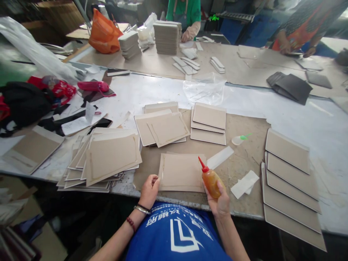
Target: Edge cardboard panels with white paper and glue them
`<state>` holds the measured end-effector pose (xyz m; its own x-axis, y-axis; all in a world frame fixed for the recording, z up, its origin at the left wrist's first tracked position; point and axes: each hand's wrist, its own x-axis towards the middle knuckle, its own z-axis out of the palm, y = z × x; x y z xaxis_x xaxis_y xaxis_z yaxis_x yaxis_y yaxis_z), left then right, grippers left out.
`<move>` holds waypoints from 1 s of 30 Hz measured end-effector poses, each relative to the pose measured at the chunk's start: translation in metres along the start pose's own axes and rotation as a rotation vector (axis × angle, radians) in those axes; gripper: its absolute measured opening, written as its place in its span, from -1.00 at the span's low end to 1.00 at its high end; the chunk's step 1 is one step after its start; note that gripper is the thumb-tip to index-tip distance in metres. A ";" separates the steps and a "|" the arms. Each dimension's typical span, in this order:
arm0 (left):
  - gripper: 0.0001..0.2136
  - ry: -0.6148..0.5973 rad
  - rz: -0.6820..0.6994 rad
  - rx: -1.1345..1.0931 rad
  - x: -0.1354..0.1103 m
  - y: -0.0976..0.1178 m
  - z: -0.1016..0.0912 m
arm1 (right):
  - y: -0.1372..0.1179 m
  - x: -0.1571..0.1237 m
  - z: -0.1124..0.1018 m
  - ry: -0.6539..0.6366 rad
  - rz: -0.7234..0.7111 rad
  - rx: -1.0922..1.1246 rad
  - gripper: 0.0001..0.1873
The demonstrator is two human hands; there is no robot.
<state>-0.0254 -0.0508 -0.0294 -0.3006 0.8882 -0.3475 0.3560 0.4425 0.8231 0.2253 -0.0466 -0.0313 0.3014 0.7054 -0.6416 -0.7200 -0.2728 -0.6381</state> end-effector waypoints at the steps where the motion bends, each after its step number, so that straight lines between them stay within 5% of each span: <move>1: -0.72 0.003 0.001 0.002 -0.001 0.000 0.001 | 0.000 0.000 0.000 -0.002 0.004 -0.002 -0.74; 16: -0.55 -0.083 0.080 0.082 0.004 -0.003 -0.005 | -0.001 0.003 -0.012 -0.082 0.034 0.004 -0.65; 24: -0.68 0.131 0.366 0.295 -0.007 0.012 -0.011 | -0.002 0.002 -0.012 -0.084 0.036 0.075 -0.64; 30: -0.65 0.067 0.033 -0.055 0.002 0.019 -0.009 | 0.000 0.003 -0.014 -0.093 0.037 0.068 -0.63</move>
<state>-0.0269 -0.0420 -0.0102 -0.3489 0.8912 -0.2899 0.3186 0.4038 0.8576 0.2355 -0.0536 -0.0392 0.2171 0.7540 -0.6200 -0.7711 -0.2570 -0.5826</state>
